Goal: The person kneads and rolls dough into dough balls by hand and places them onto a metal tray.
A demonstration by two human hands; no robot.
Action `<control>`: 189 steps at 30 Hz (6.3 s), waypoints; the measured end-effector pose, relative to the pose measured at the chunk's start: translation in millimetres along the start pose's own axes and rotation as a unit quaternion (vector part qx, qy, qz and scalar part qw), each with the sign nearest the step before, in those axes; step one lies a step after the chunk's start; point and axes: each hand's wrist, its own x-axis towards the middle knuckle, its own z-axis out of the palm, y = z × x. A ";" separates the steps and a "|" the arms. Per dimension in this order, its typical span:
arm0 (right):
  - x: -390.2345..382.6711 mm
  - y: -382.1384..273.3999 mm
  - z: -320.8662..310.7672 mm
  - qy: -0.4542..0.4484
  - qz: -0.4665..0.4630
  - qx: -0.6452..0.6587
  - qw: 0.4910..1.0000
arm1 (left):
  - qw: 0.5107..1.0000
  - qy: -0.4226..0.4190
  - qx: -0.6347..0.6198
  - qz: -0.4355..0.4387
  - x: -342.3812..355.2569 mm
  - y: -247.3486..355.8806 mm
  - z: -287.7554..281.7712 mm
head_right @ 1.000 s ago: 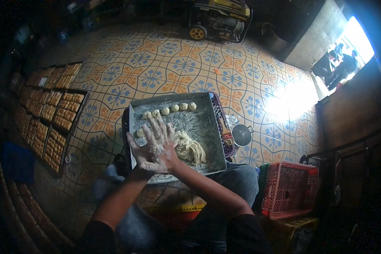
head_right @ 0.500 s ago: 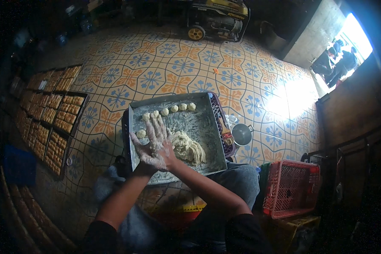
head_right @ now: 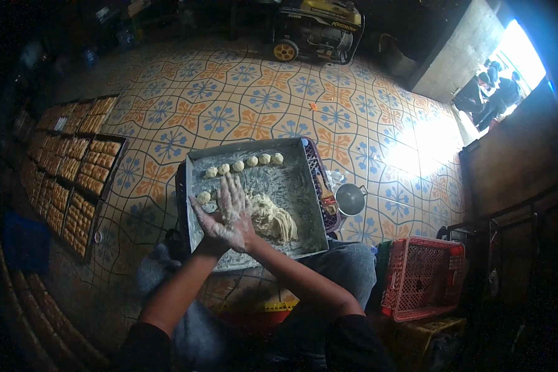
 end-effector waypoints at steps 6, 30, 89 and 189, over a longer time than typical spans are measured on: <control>0.2 -22.6 -26.8 -0.041 0.018 0.197 0.979 | 0.989 0.133 -0.025 -0.058 10.7 33.8 7.2; 1.1 -38.4 -28.2 0.132 0.238 0.473 0.838 | 0.939 0.088 0.331 -0.005 24.7 7.6 62.4; -70.1 -41.6 26.3 -0.242 0.167 0.039 0.955 | 0.881 0.244 0.254 0.317 21.7 47.3 44.1; 26.8 -6.8 -39.3 0.157 0.170 -0.019 0.973 | 0.988 0.101 -0.063 -0.098 3.2 -15.5 1.4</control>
